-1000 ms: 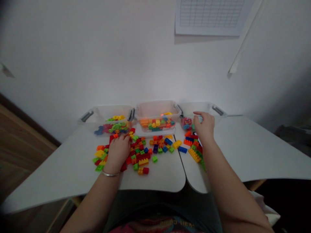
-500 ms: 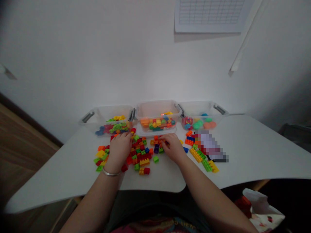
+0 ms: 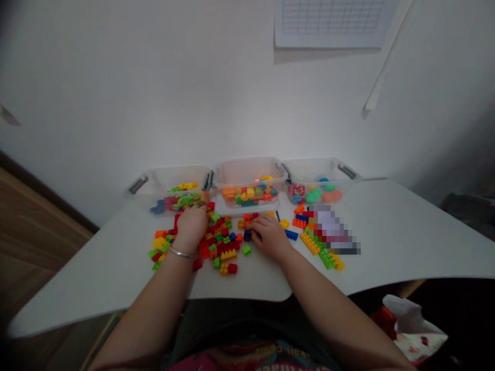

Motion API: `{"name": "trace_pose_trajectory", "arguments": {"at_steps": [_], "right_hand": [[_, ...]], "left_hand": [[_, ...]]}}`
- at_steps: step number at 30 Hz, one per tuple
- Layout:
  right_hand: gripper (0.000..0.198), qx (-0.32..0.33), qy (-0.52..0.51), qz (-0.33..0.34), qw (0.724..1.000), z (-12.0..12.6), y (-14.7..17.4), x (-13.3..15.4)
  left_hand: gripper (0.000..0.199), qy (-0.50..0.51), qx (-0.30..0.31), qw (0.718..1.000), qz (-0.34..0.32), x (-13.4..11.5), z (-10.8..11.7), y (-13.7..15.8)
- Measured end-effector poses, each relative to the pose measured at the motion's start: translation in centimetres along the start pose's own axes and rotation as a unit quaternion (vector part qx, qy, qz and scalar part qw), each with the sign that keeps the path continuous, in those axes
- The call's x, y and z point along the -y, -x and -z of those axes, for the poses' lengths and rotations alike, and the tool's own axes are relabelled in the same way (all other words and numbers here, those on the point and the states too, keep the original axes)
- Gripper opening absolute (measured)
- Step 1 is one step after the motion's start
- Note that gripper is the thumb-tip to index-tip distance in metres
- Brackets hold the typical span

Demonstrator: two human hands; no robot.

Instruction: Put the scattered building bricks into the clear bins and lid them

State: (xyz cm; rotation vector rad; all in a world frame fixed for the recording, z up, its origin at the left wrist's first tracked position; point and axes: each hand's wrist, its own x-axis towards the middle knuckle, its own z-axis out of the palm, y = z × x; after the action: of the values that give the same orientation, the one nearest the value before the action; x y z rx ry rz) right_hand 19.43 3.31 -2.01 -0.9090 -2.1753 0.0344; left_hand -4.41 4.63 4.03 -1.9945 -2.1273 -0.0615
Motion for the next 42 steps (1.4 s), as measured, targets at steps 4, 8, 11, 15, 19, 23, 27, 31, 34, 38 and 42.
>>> {"name": "trace_pose_trajectory", "arguments": {"at_steps": [4,8,11,15,19,23,27,31,34,38,42], "right_hand": [[0.021,-0.001,-0.001,0.004,1.0,0.0,0.0,0.0],[0.022,-0.013,0.002,0.003,1.0,0.0,0.1,-0.1],[0.022,-0.019,0.005,0.005,1.0,0.0,0.0,-0.2],[0.022,-0.019,0.006,0.01,1.0,0.1,0.0,-0.2],[0.022,-0.018,0.006,0.011,1.0,0.1,0.0,-0.1],[0.021,-0.018,0.006,0.012,1.0,0.2,-0.1,0.0],[0.021,-0.015,0.006,0.011,1.0,0.2,-0.1,0.1],[0.02,-0.014,0.007,0.012,1.0,0.1,-0.1,-0.1],[0.02,-0.014,0.005,0.017,1.0,0.0,0.0,-0.1],[0.02,-0.014,0.002,0.016,1.0,0.0,0.0,-0.1],[0.021,-0.013,-0.001,0.014,1.0,0.2,-0.1,0.0]], "left_hand": [[0.031,0.007,0.0,1.0,0.012,0.0,-0.1,-0.1],[0.031,0.029,-0.013,0.999,0.016,0.1,-0.5,-0.4],[0.031,0.025,-0.036,0.999,0.006,0.2,-0.8,-0.5],[0.029,0.017,-0.063,0.998,-0.016,0.5,-1.3,-0.5],[0.029,0.021,-0.056,0.998,-0.018,0.5,-1.5,-0.5],[0.03,0.028,-0.048,0.998,-0.017,0.4,-1.6,-0.7],[0.031,0.027,-0.057,0.998,-0.02,0.5,-1.7,-0.8],[0.032,0.026,-0.047,0.998,-0.043,0.6,-1.7,-0.9],[0.029,0.028,-0.04,0.998,-0.041,0.7,-1.6,-1.0],[0.024,0.028,-0.042,0.998,-0.041,0.7,-1.6,-1.0],[0.028,0.033,-0.043,0.998,-0.024,0.7,-1.6,-1.0]]}}
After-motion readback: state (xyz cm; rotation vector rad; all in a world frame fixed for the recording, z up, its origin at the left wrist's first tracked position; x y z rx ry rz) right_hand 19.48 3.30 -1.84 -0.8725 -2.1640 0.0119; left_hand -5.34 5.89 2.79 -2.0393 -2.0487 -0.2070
